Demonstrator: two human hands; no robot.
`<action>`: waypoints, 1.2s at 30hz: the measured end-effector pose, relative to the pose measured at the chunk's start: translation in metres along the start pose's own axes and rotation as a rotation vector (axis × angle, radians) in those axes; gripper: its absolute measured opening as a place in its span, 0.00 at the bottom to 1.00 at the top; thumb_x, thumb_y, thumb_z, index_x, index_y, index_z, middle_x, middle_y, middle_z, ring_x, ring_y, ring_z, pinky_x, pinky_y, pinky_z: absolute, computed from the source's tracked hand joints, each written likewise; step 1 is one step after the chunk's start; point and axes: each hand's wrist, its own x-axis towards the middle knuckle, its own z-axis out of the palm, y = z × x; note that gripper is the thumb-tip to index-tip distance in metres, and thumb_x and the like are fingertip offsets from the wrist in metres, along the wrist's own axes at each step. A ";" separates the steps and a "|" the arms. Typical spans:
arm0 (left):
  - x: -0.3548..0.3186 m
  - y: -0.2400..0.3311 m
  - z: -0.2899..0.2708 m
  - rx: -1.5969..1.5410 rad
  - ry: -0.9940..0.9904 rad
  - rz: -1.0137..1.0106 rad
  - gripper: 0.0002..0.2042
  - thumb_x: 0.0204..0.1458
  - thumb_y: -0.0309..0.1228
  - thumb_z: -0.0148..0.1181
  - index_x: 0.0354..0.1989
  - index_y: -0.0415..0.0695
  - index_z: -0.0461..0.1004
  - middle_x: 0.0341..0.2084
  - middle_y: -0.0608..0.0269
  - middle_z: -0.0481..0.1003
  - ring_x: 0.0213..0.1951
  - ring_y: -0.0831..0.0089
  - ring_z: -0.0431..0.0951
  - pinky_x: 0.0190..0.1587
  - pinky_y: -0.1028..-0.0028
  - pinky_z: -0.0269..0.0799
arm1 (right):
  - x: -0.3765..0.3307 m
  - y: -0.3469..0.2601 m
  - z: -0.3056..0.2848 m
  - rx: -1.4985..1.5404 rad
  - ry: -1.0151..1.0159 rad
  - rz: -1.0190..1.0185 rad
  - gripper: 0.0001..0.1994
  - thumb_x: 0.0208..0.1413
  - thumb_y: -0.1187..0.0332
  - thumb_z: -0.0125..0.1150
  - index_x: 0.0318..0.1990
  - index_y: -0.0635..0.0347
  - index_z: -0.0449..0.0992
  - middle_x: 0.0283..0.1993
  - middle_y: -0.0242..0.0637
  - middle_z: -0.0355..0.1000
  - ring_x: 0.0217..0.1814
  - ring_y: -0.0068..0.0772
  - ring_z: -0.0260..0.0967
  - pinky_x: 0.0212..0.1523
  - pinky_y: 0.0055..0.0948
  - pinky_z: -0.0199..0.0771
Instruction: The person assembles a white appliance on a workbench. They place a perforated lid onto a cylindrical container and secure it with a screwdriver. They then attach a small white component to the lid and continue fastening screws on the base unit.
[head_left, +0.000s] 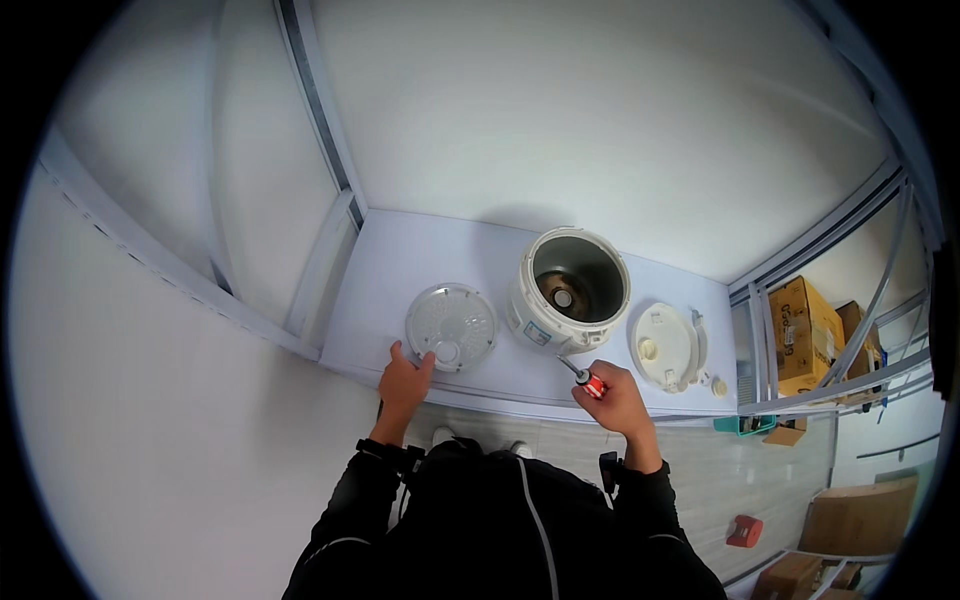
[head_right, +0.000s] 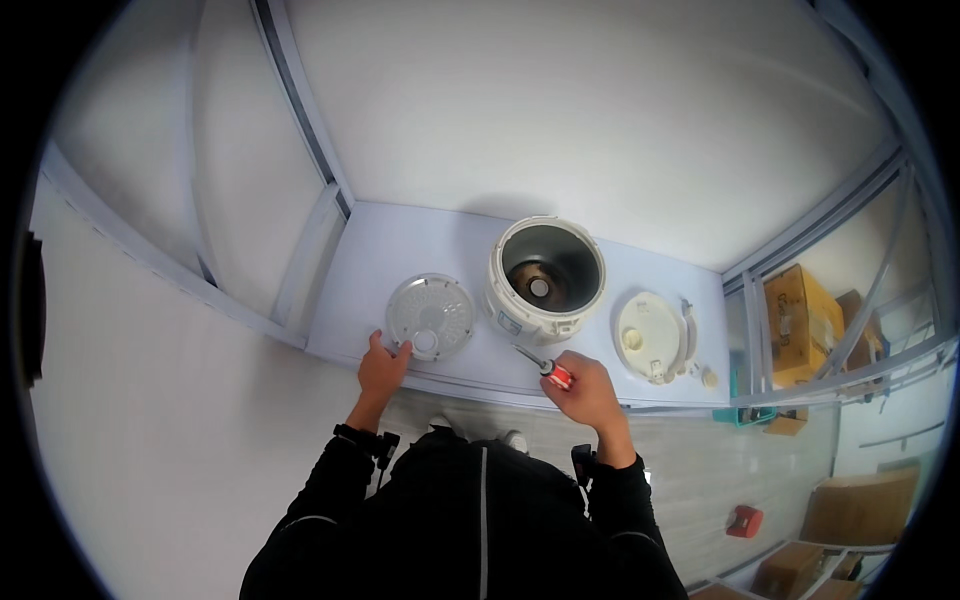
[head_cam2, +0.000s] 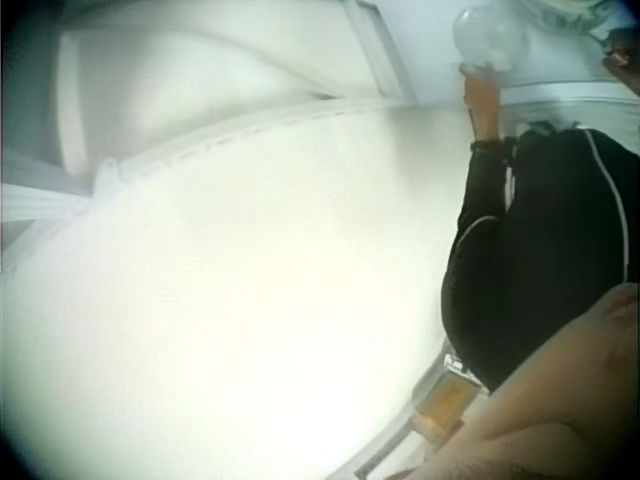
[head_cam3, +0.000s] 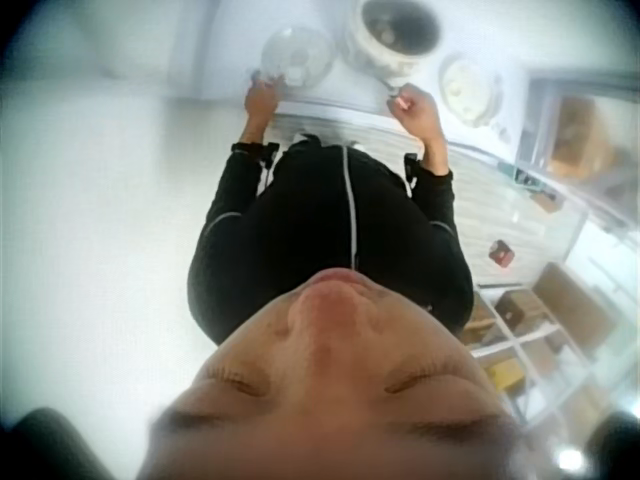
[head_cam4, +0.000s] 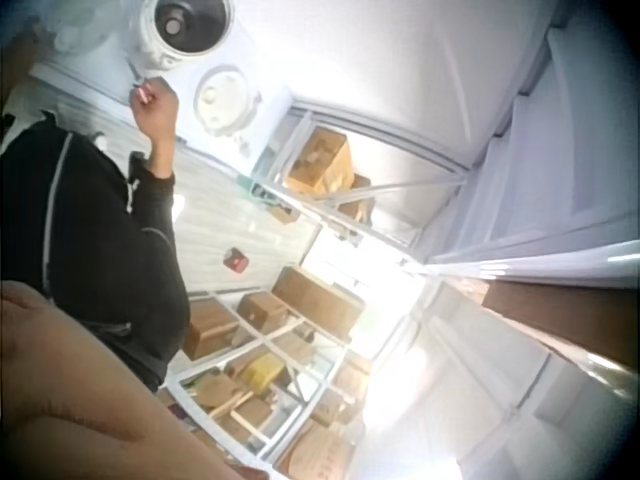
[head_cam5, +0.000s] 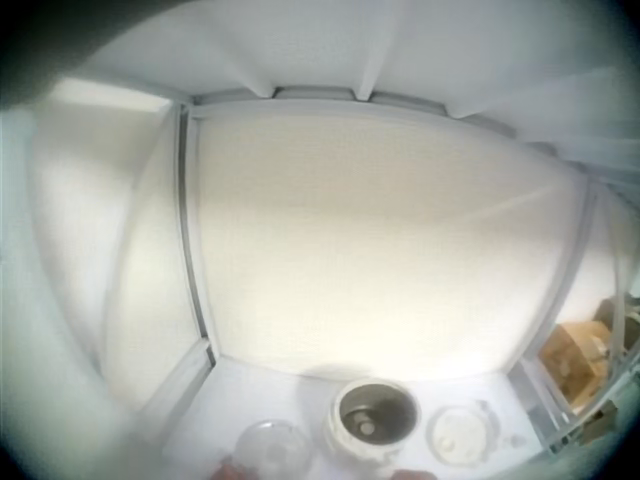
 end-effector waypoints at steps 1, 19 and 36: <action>0.000 -0.001 0.005 0.029 0.025 0.011 0.43 0.58 0.54 0.64 0.74 0.37 0.58 0.52 0.44 0.81 0.53 0.44 0.82 0.56 0.51 0.75 | -0.001 -0.001 -0.002 0.003 0.000 -0.005 0.11 0.50 0.75 0.71 0.28 0.64 0.71 0.25 0.40 0.66 0.27 0.40 0.62 0.31 0.35 0.63; 0.006 -0.012 0.027 -0.199 0.063 0.095 0.30 0.60 0.33 0.59 0.68 0.29 0.61 0.29 0.48 0.84 0.33 0.55 0.88 0.44 0.62 0.82 | -0.051 0.032 -0.046 -0.043 0.024 0.062 0.09 0.51 0.72 0.71 0.30 0.62 0.74 0.29 0.43 0.71 0.30 0.51 0.70 0.33 0.40 0.69; -0.029 -0.016 0.050 -0.812 -0.110 -0.132 0.17 0.61 0.25 0.55 0.52 0.23 0.64 0.36 0.44 0.82 0.32 0.61 0.89 0.27 0.72 0.79 | -0.035 0.030 -0.034 -0.058 -0.128 -0.066 0.09 0.51 0.68 0.71 0.34 0.60 0.77 0.32 0.43 0.74 0.35 0.57 0.74 0.34 0.43 0.73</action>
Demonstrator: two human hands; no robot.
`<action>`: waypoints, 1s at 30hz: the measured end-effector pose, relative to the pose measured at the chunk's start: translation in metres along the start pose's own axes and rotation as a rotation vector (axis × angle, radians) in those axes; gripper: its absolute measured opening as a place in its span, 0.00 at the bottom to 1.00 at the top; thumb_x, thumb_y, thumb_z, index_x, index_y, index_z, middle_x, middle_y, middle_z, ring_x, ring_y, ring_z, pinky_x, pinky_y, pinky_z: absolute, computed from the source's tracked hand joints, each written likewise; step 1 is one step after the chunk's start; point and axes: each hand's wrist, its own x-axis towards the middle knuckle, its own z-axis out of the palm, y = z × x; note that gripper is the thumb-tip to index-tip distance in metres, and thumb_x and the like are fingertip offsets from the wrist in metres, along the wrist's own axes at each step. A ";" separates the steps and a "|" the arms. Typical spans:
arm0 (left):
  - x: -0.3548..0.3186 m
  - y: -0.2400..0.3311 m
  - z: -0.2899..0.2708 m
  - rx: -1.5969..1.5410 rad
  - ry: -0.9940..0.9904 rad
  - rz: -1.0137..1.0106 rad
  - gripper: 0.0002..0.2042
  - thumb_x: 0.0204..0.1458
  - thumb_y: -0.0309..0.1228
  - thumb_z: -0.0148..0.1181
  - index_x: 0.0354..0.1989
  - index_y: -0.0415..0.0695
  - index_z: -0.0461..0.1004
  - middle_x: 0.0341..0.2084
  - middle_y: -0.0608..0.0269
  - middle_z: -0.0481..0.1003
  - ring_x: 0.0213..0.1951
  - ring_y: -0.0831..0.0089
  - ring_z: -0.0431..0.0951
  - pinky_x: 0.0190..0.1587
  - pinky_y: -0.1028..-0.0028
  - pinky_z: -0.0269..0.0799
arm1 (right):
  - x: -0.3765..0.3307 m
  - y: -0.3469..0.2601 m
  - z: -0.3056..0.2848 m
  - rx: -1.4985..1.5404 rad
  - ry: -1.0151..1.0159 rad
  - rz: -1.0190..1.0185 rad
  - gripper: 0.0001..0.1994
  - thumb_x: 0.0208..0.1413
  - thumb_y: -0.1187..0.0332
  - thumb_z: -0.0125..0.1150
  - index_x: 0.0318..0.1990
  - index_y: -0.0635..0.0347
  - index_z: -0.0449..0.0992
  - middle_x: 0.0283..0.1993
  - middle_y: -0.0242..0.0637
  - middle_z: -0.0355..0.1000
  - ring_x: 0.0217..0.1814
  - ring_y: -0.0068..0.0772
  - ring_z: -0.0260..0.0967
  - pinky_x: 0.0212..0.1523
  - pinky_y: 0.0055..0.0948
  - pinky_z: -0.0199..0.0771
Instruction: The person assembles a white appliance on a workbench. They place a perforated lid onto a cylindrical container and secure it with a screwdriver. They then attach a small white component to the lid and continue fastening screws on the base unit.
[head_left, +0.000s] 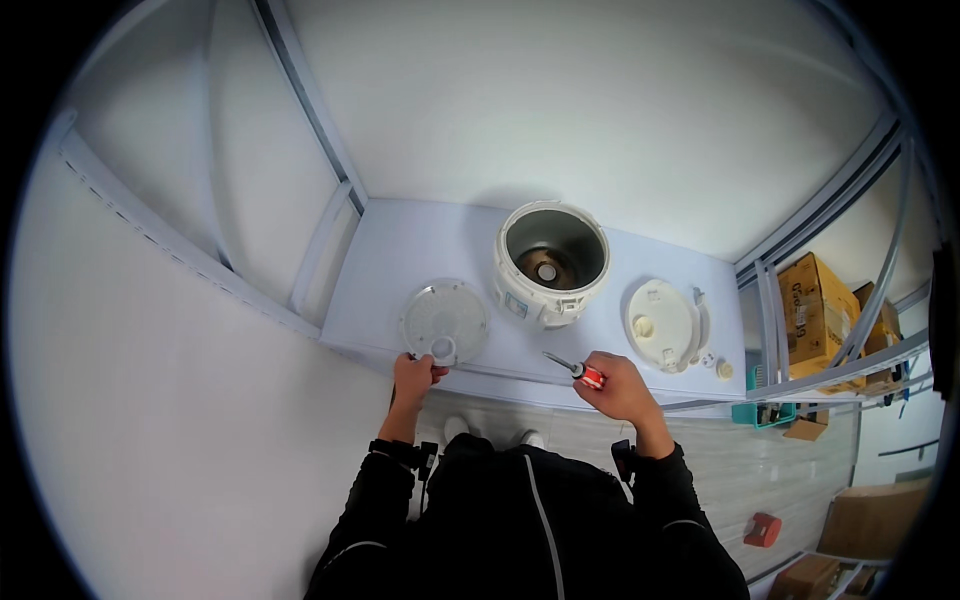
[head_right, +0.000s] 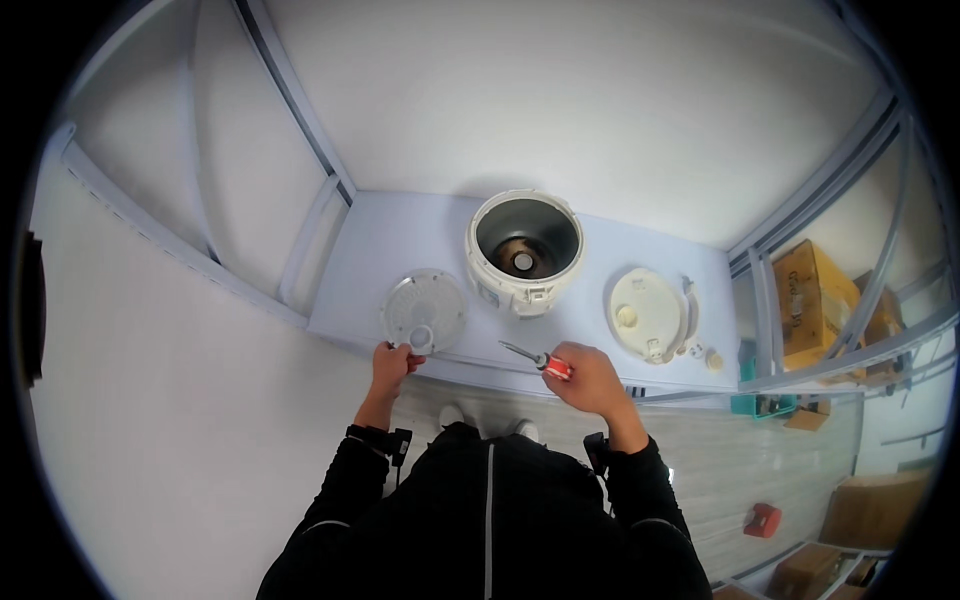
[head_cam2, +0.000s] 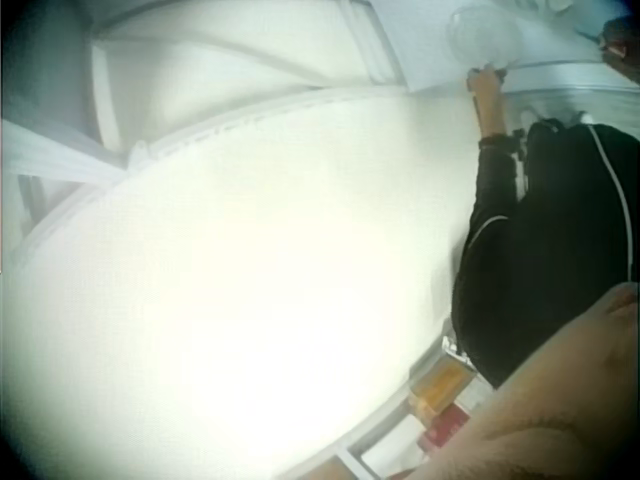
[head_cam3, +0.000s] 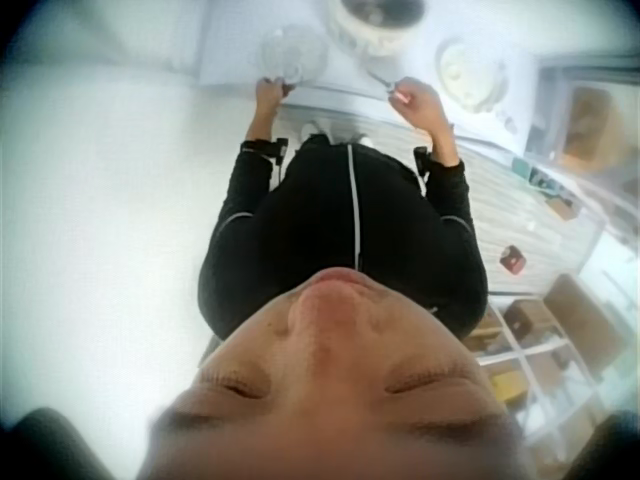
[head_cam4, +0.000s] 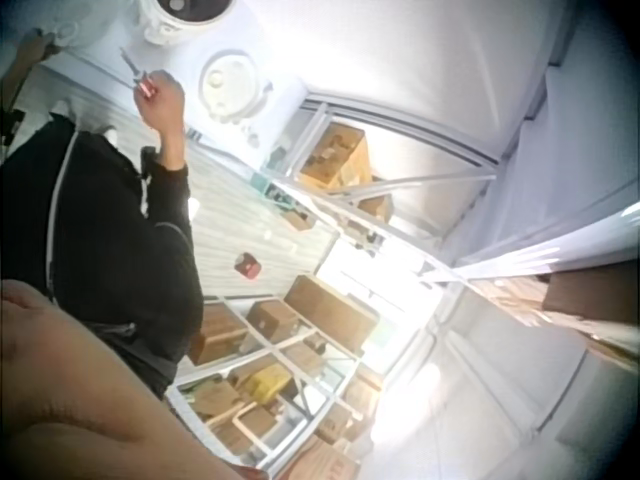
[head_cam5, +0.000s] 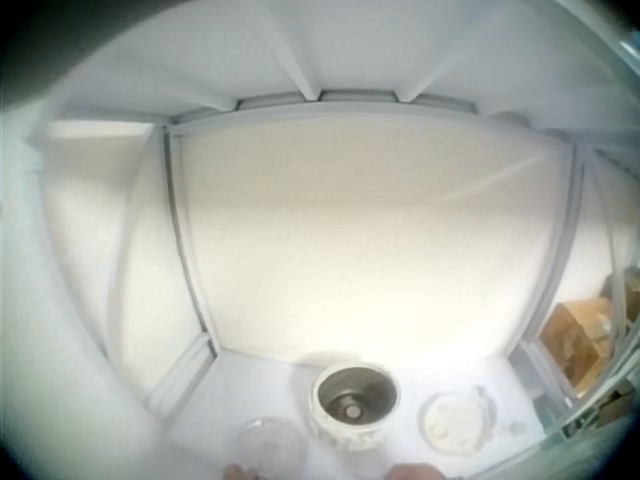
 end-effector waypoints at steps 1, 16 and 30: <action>-0.005 0.002 0.001 -0.008 0.016 0.011 0.17 0.61 0.25 0.55 0.53 0.23 0.64 0.37 0.44 0.82 0.32 0.61 0.89 0.28 0.72 0.79 | 0.000 -0.001 -0.001 0.001 -0.015 -0.005 0.09 0.51 0.68 0.71 0.34 0.60 0.77 0.32 0.43 0.74 0.35 0.57 0.74 0.35 0.44 0.73; -0.100 0.098 0.036 -0.305 0.109 0.257 0.16 0.61 0.26 0.57 0.54 0.30 0.66 0.40 0.49 0.82 0.35 0.65 0.88 0.31 0.73 0.78 | 0.020 -0.024 -0.015 0.120 -0.150 -0.223 0.09 0.55 0.72 0.71 0.37 0.64 0.76 0.36 0.43 0.71 0.39 0.49 0.72 0.40 0.39 0.71; -0.161 0.119 0.155 -0.380 -0.102 0.269 0.17 0.63 0.28 0.60 0.57 0.38 0.67 0.42 0.54 0.82 0.39 0.65 0.88 0.35 0.72 0.76 | 0.042 -0.027 -0.003 0.753 0.139 0.074 0.08 0.64 0.68 0.69 0.38 0.62 0.76 0.30 0.30 0.76 0.31 0.21 0.76 0.33 0.25 0.76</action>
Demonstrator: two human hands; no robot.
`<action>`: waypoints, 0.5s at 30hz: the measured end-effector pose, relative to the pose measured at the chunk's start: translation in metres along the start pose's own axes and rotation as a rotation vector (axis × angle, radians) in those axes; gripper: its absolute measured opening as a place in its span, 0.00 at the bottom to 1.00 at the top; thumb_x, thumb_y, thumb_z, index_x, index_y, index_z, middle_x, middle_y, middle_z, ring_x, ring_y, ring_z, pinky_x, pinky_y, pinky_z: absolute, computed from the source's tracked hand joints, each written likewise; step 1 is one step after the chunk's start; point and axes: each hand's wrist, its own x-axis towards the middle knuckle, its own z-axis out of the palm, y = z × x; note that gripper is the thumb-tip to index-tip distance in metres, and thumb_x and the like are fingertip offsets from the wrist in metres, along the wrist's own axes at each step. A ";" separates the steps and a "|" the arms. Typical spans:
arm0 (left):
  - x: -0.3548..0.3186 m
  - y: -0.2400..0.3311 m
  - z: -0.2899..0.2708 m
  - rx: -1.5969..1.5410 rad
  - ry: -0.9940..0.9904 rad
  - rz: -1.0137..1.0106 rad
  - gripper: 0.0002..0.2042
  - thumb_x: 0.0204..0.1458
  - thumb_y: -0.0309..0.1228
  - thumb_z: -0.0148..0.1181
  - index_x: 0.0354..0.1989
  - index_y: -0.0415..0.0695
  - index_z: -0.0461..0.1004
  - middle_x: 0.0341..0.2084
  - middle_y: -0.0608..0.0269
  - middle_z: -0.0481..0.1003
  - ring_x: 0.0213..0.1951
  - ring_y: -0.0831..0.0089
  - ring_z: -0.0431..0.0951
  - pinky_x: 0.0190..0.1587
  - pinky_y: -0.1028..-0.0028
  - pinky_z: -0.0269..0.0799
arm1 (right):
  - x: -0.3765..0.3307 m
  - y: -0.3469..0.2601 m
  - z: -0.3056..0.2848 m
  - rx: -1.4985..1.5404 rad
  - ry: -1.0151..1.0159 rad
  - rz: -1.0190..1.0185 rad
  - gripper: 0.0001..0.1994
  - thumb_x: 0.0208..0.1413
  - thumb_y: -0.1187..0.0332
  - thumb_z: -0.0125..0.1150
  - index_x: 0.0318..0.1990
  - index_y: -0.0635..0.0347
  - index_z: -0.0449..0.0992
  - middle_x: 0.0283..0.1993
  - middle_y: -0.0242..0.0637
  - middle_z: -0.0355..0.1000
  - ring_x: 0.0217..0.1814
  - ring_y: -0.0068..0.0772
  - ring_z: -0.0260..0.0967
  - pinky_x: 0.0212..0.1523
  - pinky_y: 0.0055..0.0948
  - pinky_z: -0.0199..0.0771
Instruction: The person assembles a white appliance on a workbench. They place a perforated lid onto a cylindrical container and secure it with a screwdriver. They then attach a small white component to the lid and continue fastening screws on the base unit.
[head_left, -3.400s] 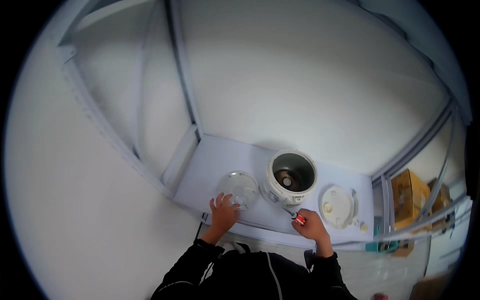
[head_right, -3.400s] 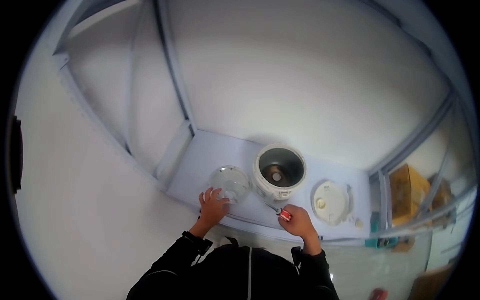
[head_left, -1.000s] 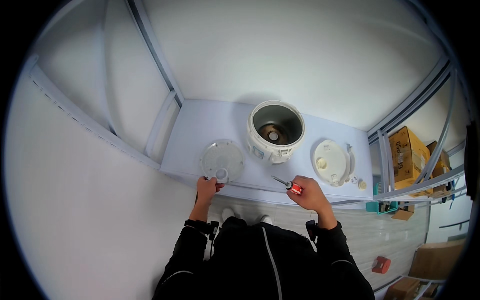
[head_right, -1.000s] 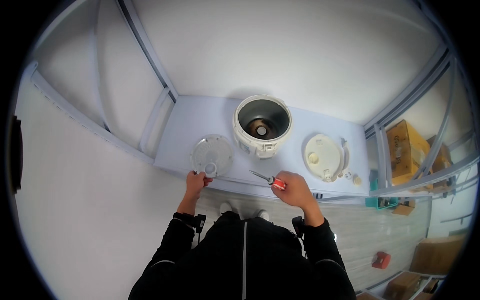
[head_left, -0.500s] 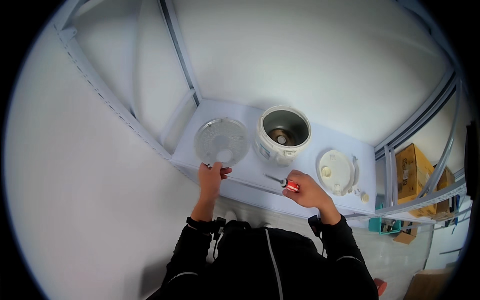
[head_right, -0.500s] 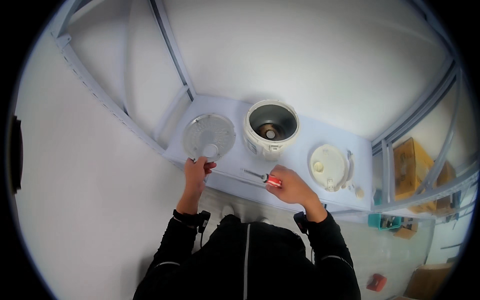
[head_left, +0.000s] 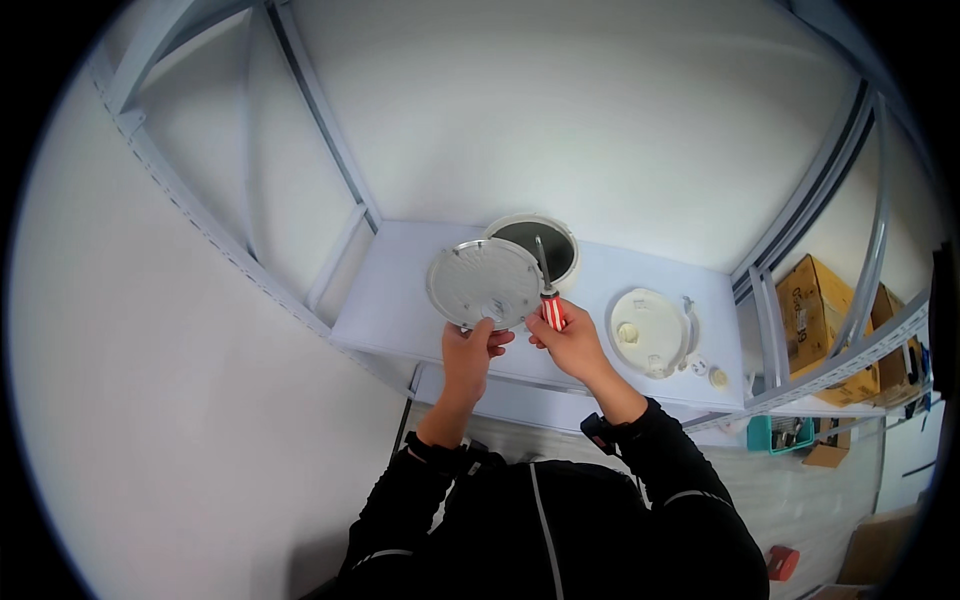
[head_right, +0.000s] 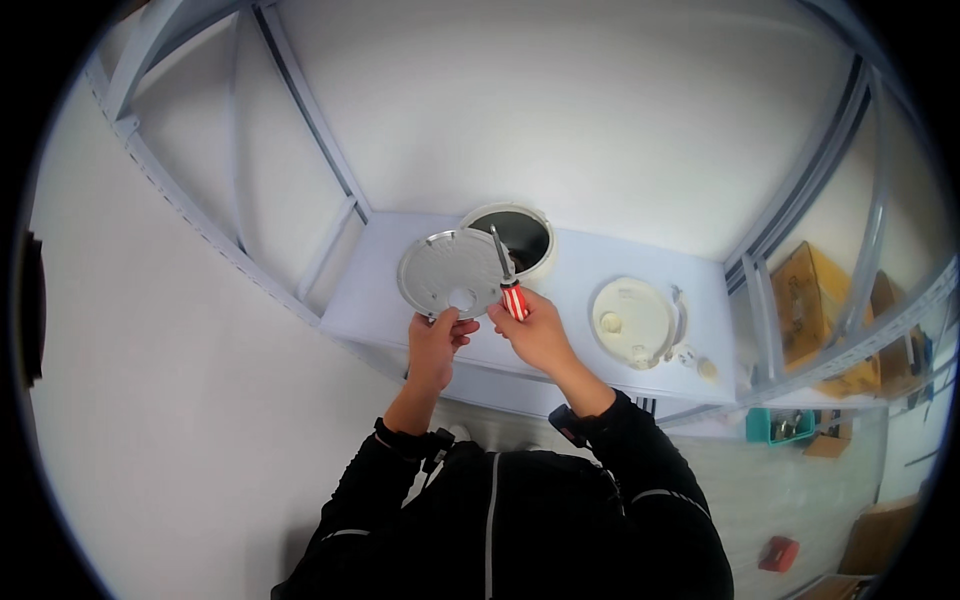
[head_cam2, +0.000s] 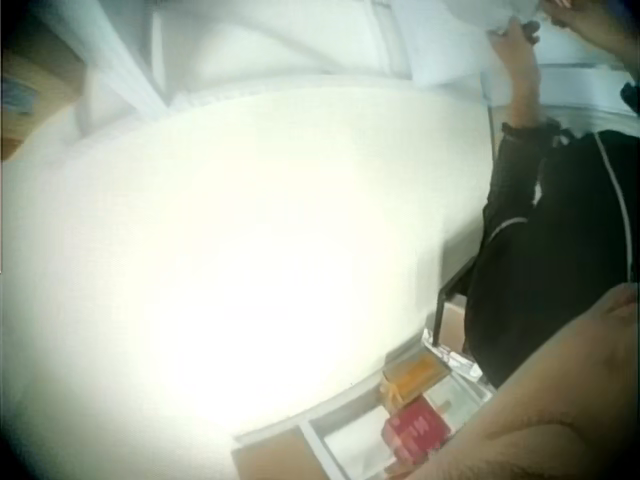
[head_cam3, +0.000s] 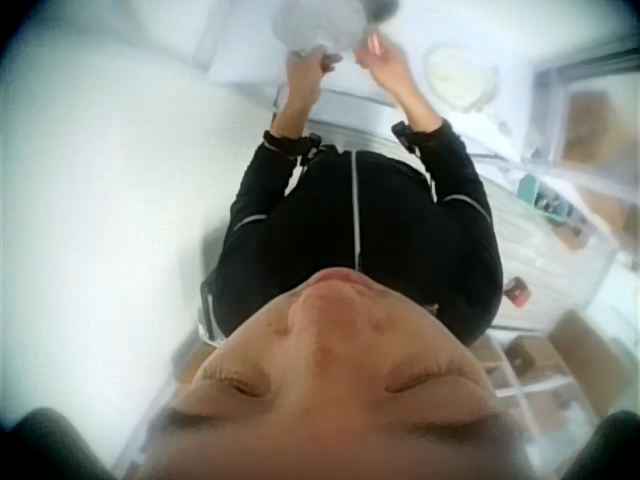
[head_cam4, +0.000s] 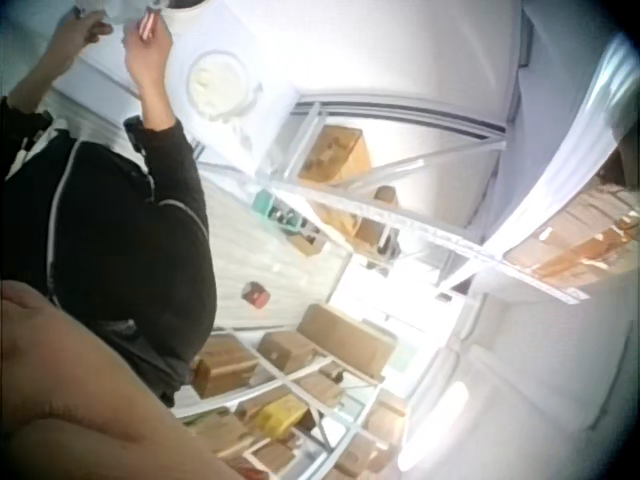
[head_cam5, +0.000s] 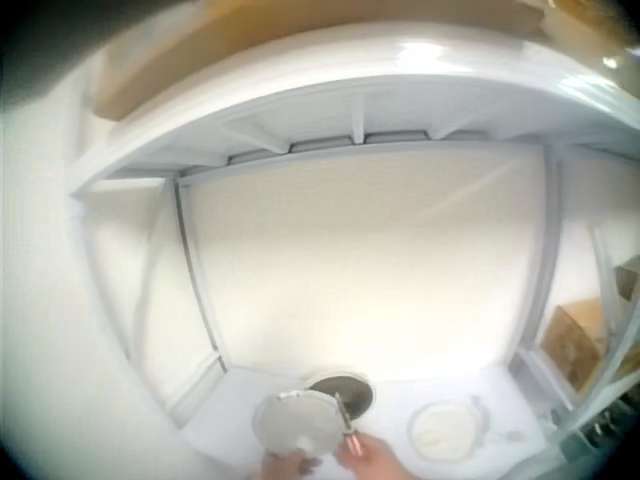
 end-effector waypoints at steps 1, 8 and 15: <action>-0.003 -0.004 0.006 -0.017 -0.007 -0.004 0.18 0.63 0.28 0.60 0.58 0.36 0.67 0.43 0.53 0.82 0.39 0.65 0.88 0.35 0.72 0.77 | -0.002 -0.002 -0.002 0.055 0.008 0.020 0.08 0.64 0.69 0.69 0.37 0.61 0.76 0.29 0.30 0.75 0.30 0.21 0.76 0.32 0.25 0.76; -0.014 -0.028 0.041 -0.049 -0.070 -0.007 0.19 0.63 0.26 0.59 0.60 0.33 0.67 0.44 0.52 0.82 0.40 0.64 0.88 0.35 0.73 0.79 | -0.005 0.012 -0.028 -0.093 0.152 0.015 0.10 0.61 0.68 0.71 0.35 0.62 0.75 0.26 0.32 0.76 0.28 0.23 0.76 0.31 0.28 0.76; -0.011 -0.045 0.057 -0.034 -0.136 -0.081 0.17 0.62 0.28 0.62 0.57 0.35 0.75 0.41 0.55 0.82 0.40 0.65 0.88 0.35 0.73 0.79 | 0.005 0.023 -0.049 -0.018 0.220 -0.009 0.09 0.57 0.72 0.70 0.33 0.61 0.73 0.24 0.33 0.75 0.25 0.23 0.74 0.28 0.28 0.73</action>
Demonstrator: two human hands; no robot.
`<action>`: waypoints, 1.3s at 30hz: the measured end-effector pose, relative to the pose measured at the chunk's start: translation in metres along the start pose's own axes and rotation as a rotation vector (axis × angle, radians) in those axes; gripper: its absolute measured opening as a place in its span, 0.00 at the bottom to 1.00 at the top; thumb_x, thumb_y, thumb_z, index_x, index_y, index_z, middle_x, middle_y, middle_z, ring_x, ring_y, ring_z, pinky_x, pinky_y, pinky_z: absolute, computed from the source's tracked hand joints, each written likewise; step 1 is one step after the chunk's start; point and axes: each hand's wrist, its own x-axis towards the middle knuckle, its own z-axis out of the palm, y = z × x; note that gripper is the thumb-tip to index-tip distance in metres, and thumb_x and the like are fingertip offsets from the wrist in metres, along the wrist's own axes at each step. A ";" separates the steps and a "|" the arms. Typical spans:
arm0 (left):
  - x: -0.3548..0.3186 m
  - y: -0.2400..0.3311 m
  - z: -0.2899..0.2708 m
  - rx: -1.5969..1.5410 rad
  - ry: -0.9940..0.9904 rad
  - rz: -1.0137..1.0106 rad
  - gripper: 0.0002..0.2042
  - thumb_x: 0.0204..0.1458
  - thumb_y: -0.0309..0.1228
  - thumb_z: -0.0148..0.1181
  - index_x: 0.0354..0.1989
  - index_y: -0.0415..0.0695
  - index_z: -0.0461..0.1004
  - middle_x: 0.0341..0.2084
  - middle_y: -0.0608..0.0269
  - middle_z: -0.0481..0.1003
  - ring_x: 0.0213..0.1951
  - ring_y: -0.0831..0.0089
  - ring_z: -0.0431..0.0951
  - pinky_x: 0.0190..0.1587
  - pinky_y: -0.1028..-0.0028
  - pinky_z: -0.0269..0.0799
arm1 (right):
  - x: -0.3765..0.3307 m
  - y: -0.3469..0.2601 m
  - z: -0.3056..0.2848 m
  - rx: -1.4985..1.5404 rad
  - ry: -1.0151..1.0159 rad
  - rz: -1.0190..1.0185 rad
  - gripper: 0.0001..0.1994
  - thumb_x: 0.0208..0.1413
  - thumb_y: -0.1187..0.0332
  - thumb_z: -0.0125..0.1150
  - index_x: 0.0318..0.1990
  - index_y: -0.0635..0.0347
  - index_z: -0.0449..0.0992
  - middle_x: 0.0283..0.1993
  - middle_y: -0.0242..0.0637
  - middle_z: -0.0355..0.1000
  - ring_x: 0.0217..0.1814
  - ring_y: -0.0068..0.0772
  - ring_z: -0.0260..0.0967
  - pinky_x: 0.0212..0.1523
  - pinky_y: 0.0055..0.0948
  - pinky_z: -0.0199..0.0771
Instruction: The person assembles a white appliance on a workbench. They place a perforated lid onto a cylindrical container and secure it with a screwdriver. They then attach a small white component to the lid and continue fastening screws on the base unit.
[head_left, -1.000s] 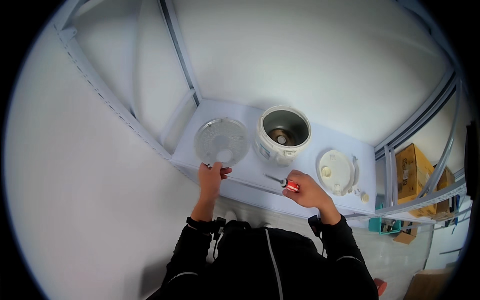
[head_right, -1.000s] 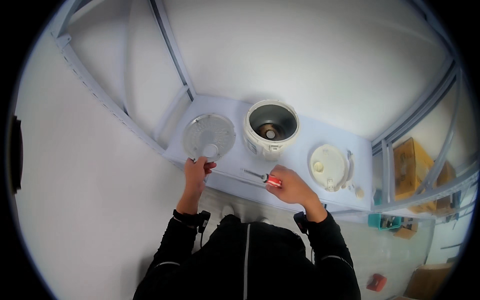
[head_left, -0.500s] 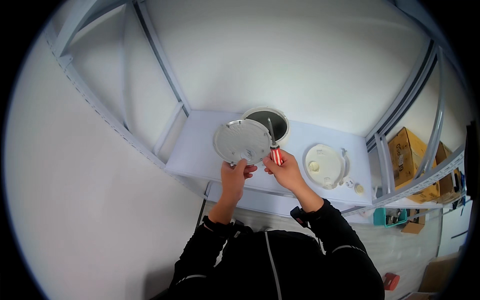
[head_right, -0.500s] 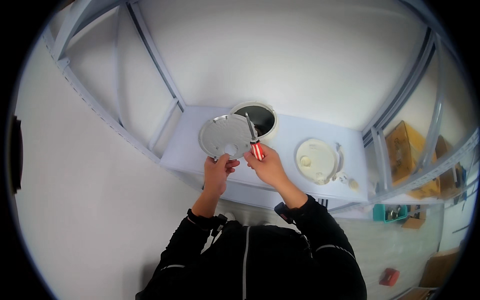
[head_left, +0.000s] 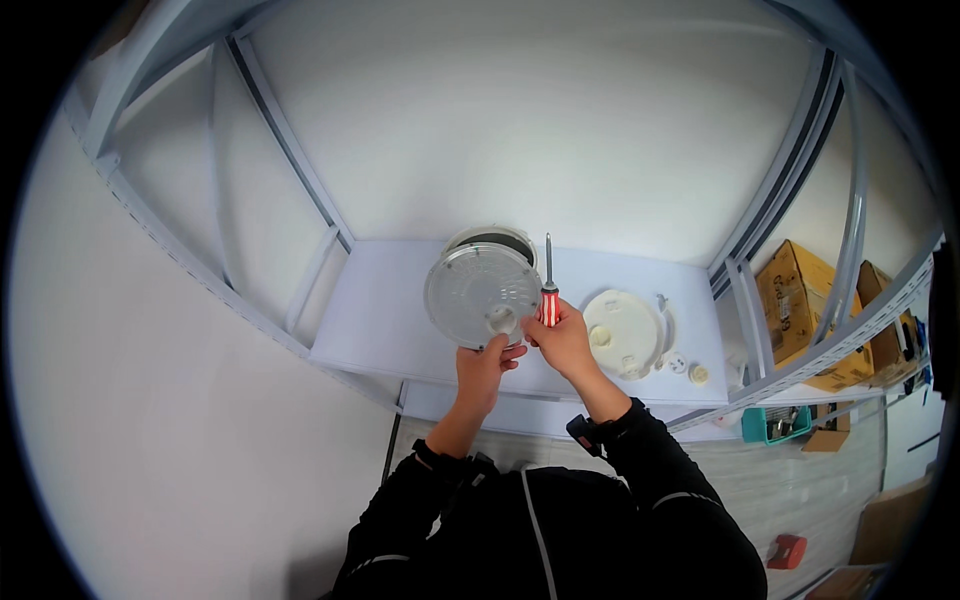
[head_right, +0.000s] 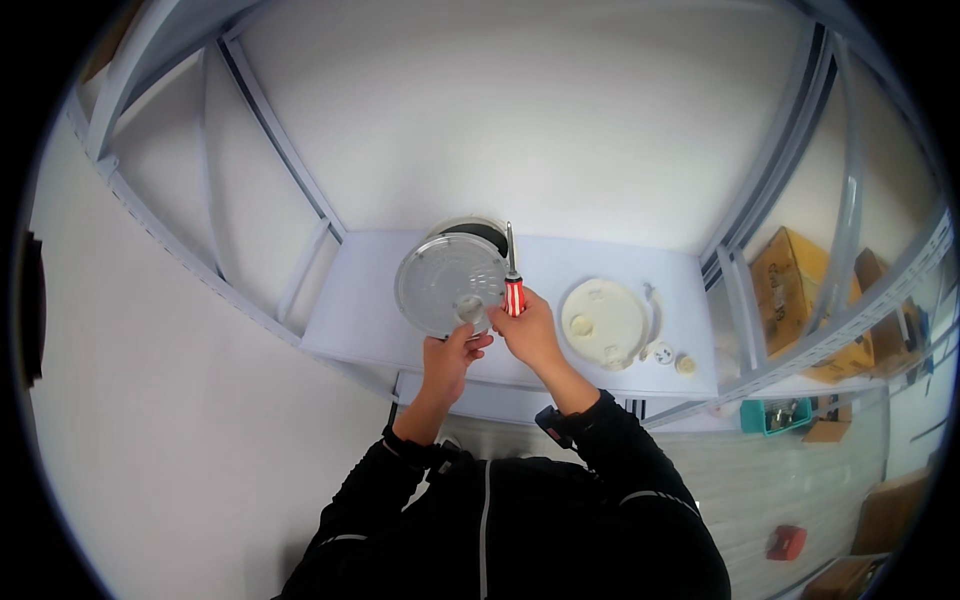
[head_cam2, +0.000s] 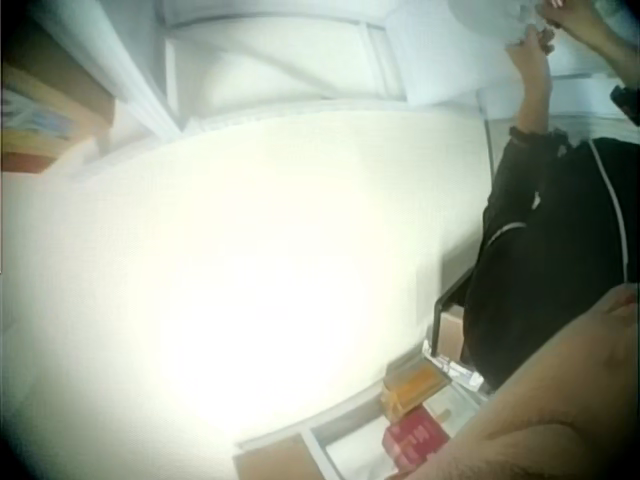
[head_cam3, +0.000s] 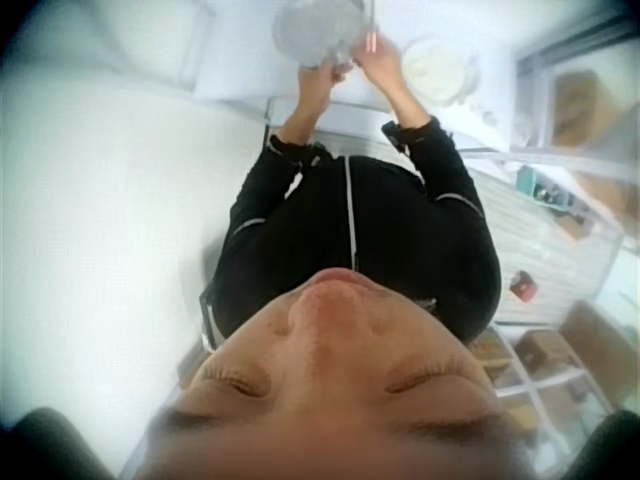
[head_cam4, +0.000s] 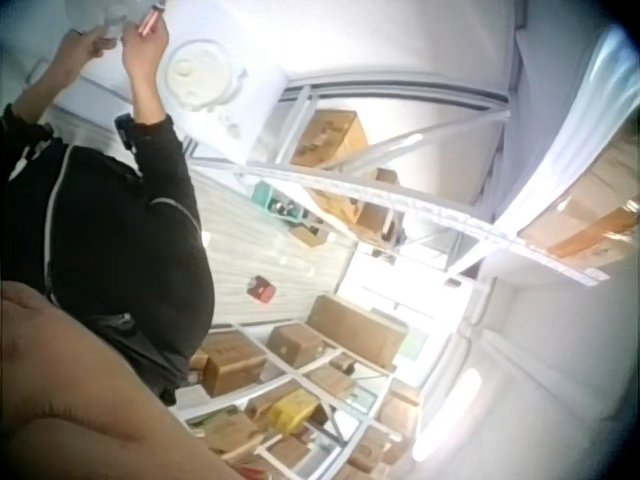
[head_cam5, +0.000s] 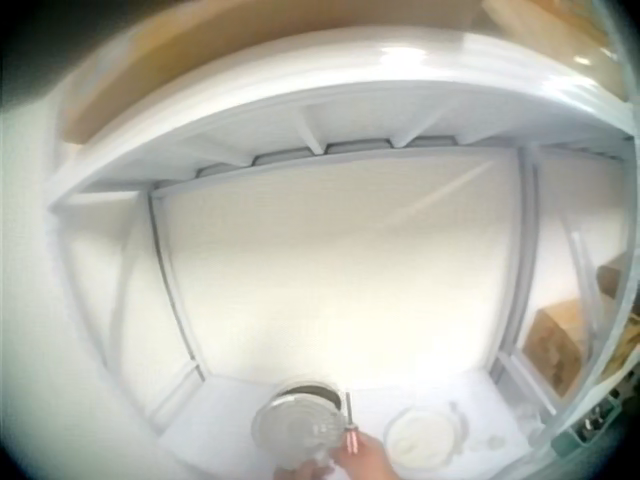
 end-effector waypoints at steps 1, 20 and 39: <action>0.001 -0.001 0.000 0.024 -0.013 -0.019 0.17 0.62 0.29 0.63 0.56 0.35 0.75 0.41 0.56 0.82 0.39 0.65 0.88 0.35 0.73 0.79 | 0.003 0.000 -0.002 0.007 0.002 0.014 0.08 0.56 0.72 0.69 0.33 0.61 0.73 0.24 0.33 0.75 0.25 0.23 0.74 0.27 0.27 0.72; 0.038 0.025 -0.068 0.417 0.208 0.301 0.23 0.65 0.37 0.65 0.61 0.35 0.68 0.28 0.63 0.78 0.27 0.79 0.77 0.29 0.76 0.70 | 0.042 -0.014 -0.024 -0.012 -0.060 0.059 0.05 0.51 0.75 0.65 0.30 0.60 0.73 0.21 0.32 0.73 0.22 0.22 0.70 0.25 0.27 0.69; 0.074 0.077 -0.081 0.714 0.007 0.236 0.33 0.65 0.31 0.62 0.76 0.36 0.60 0.25 0.60 0.81 0.21 0.79 0.75 0.23 0.74 0.71 | 0.095 -0.004 -0.030 -0.216 -0.145 0.050 0.07 0.50 0.70 0.68 0.33 0.61 0.77 0.26 0.33 0.75 0.29 0.26 0.73 0.33 0.31 0.74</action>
